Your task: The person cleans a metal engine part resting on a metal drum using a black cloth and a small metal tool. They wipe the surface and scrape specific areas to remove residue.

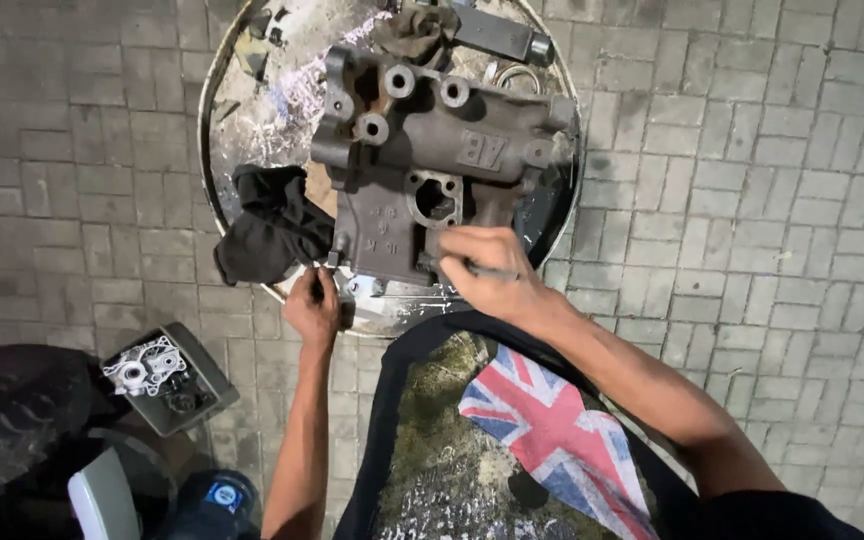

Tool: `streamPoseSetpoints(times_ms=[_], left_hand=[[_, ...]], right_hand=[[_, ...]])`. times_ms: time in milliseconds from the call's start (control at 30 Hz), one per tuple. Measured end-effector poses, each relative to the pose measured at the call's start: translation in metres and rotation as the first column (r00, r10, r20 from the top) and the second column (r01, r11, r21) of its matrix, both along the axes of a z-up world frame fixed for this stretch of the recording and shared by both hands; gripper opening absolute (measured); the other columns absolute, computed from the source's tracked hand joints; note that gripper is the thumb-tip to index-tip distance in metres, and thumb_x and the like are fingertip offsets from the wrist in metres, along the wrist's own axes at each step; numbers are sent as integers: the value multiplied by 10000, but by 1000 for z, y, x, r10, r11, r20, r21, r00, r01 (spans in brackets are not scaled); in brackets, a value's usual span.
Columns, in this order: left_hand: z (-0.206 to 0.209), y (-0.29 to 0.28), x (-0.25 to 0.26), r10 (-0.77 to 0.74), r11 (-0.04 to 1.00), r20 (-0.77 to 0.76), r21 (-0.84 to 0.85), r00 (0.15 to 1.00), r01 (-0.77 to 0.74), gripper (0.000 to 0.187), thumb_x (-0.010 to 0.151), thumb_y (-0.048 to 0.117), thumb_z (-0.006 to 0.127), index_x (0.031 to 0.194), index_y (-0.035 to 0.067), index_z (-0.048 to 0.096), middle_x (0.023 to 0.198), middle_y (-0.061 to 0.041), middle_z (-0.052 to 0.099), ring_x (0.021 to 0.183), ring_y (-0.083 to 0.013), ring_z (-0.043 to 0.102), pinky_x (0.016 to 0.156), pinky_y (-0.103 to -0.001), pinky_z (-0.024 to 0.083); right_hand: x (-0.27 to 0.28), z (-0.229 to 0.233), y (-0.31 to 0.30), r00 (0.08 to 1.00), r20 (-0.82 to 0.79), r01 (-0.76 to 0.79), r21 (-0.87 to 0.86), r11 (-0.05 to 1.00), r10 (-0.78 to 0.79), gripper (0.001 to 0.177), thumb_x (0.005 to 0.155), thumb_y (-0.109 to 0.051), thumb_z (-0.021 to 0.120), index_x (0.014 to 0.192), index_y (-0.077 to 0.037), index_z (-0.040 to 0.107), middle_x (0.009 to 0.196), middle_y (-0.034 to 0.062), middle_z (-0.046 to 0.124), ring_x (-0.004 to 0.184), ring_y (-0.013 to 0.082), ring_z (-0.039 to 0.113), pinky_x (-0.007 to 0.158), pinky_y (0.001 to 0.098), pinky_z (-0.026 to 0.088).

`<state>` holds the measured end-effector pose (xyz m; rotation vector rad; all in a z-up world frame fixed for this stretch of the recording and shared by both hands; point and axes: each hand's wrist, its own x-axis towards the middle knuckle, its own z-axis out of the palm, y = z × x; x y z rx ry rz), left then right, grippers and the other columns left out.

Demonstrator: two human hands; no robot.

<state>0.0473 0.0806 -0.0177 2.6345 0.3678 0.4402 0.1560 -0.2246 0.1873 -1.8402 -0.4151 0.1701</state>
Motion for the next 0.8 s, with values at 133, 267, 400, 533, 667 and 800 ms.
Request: streamPoseSetpoints(times_ms=[133, 267, 400, 533, 667, 800], left_hand=[[3, 1, -7, -6, 1000, 4, -27, 1000, 6, 215, 1022, 250, 664, 844, 132, 689, 666, -123, 636, 678, -375, 695, 588, -434, 539], [8, 1, 3, -33, 998, 12, -52, 999, 33, 223, 1036, 261, 634, 834, 183, 688, 652, -63, 621, 651, -326, 684, 603, -392, 533], [6, 3, 1, -35, 996, 15, -79, 999, 36, 230, 1040, 241, 632, 820, 185, 670, 644, -62, 604, 641, -319, 673, 602, -375, 528], [10, 3, 3, -39, 997, 43, -60, 998, 41, 241, 1042, 252, 633, 815, 187, 682, 642, -67, 611, 629, -315, 673, 590, -372, 528], [9, 1, 1, -26, 996, 17, -88, 1000, 28, 230, 1034, 239, 639, 819, 180, 691, 649, -79, 620, 642, -334, 679, 605, -393, 533], [27, -2, 4, -42, 990, 4, -133, 999, 42, 239, 1050, 242, 621, 831, 183, 695, 671, -89, 629, 668, -344, 686, 610, -406, 535]], right_hand=[[2, 16, -16, 994, -47, -98, -25, 995, 97, 277, 823, 109, 550, 950, 21, 780, 787, 250, 721, 720, 435, 713, 650, 473, 581], [-2, 23, -23, 973, -177, -160, -38, 986, 151, 326, 825, 43, 547, 976, -54, 819, 787, 200, 755, 722, 367, 715, 632, 468, 547], [-3, -8, -17, 997, -31, -75, 27, 997, 75, 307, 788, 69, 585, 900, -99, 816, 754, 118, 736, 679, 322, 726, 595, 397, 569], [8, 16, -6, 999, -20, -30, 40, 999, 31, 255, 777, 70, 570, 779, -115, 745, 655, 80, 638, 585, 262, 618, 544, 352, 517], [22, 18, -6, 999, 50, 17, 11, 1000, -18, 262, 762, 53, 572, 606, -147, 640, 514, 30, 498, 444, 205, 477, 471, 290, 447], [6, -20, -7, 997, 71, -7, 0, 1000, 7, 238, 801, 50, 601, 795, -118, 769, 613, 94, 627, 509, 245, 598, 509, 318, 499]])
